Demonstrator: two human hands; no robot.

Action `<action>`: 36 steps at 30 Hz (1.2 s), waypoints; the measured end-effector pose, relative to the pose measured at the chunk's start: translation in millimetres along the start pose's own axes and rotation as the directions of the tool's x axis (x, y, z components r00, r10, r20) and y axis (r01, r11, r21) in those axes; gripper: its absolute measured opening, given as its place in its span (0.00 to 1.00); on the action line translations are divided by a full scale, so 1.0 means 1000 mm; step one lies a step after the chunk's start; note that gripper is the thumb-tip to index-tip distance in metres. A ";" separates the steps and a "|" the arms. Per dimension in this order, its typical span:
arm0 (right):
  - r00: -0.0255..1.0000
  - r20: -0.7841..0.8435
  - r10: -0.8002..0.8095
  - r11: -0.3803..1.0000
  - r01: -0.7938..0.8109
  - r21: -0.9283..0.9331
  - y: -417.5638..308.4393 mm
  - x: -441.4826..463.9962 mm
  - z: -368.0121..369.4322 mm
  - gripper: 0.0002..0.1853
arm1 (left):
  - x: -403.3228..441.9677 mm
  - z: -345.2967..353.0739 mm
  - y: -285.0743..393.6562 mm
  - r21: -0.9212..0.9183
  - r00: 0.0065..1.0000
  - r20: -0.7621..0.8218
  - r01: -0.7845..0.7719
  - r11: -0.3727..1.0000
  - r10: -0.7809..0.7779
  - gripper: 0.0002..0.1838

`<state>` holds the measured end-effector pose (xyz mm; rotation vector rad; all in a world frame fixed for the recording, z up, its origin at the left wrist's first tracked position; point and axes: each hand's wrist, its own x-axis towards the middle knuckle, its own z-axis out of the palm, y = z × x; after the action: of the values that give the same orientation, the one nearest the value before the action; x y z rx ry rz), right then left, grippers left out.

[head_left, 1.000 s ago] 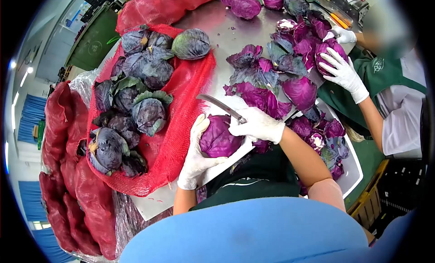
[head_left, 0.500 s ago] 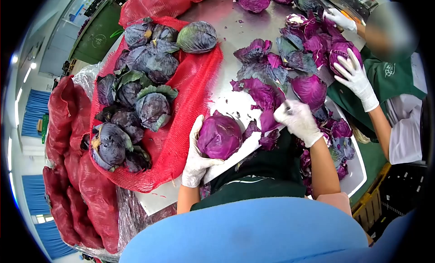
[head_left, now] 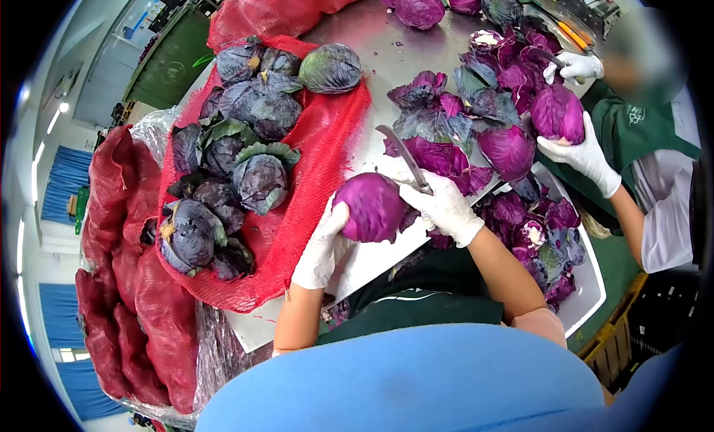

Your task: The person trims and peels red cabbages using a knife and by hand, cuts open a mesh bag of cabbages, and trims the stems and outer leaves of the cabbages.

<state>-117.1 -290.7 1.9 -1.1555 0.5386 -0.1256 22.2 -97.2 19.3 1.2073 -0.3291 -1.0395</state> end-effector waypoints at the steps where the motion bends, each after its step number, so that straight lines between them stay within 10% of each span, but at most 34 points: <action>1: 0.996 -0.022 -0.085 0.993 0.082 -0.084 0.003 0.004 0.000 0.19 | 0.000 -0.004 0.001 -0.062 0.993 0.046 0.113 0.992 -0.111 0.47; 4: 0.995 -0.063 -0.079 0.987 0.069 -0.145 0.003 0.001 0.002 0.19 | 0.012 -0.047 -0.019 0.090 0.889 0.172 0.414 0.906 -0.423 0.50; 5: 0.996 -0.088 -0.032 0.987 0.018 -0.159 0.002 -0.002 0.001 0.20 | 0.013 -0.039 -0.022 0.251 0.894 -0.005 0.435 0.865 -0.448 0.49; 7: 0.994 -0.103 -0.045 0.983 0.026 -0.179 0.005 0.002 -0.003 0.20 | 0.003 -0.025 -0.029 0.460 1.000 -0.018 -0.003 0.888 0.013 0.46; 9: 0.992 -0.113 -0.063 0.973 0.036 -0.226 0.014 0.008 -0.006 0.23 | 0.011 -0.019 -0.028 0.648 0.896 0.096 -0.388 0.656 0.435 0.70; 14: 0.933 -0.063 -0.355 0.840 0.288 -0.459 0.033 0.018 -0.010 0.28 | 0.053 -0.019 -0.015 0.768 0.873 0.086 -0.365 0.526 0.480 0.72; 17: 0.831 -0.057 -0.554 0.509 0.283 -0.813 0.040 0.014 -0.016 0.35 | 0.053 -0.015 -0.027 0.883 0.832 0.147 -0.353 0.308 0.534 0.77; 20: 0.837 -0.045 -0.545 0.404 0.215 -0.889 0.017 -0.005 -0.007 0.36 | 0.041 0.014 -0.025 0.895 0.809 0.148 -0.354 0.270 0.569 0.67; 23: 0.781 0.055 -0.622 0.233 0.252 -0.939 0.014 -0.008 -0.006 0.42 | 0.047 0.020 -0.039 0.722 0.845 0.132 -0.440 0.534 0.518 0.65; 25: 0.770 0.115 -0.627 0.117 0.239 -0.964 0.016 -0.009 -0.007 0.47 | 0.044 0.024 -0.037 0.808 0.831 0.166 -0.423 0.410 0.531 0.66; 30: 0.730 0.112 -0.674 0.077 0.220 -0.972 0.019 -0.004 -0.004 0.47 | 0.039 0.035 -0.027 0.891 0.836 0.156 -0.350 0.291 0.526 0.68; 36: 0.788 -0.100 -0.608 0.374 0.173 -0.911 0.000 0.009 -0.027 0.33 | 0.028 0.051 -0.011 0.902 0.885 0.208 -0.339 0.268 0.417 0.66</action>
<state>-122.0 -316.2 -8.7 -2.3440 0.7224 -0.6165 -4.0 -150.2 20.1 2.0414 -1.2341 -0.2721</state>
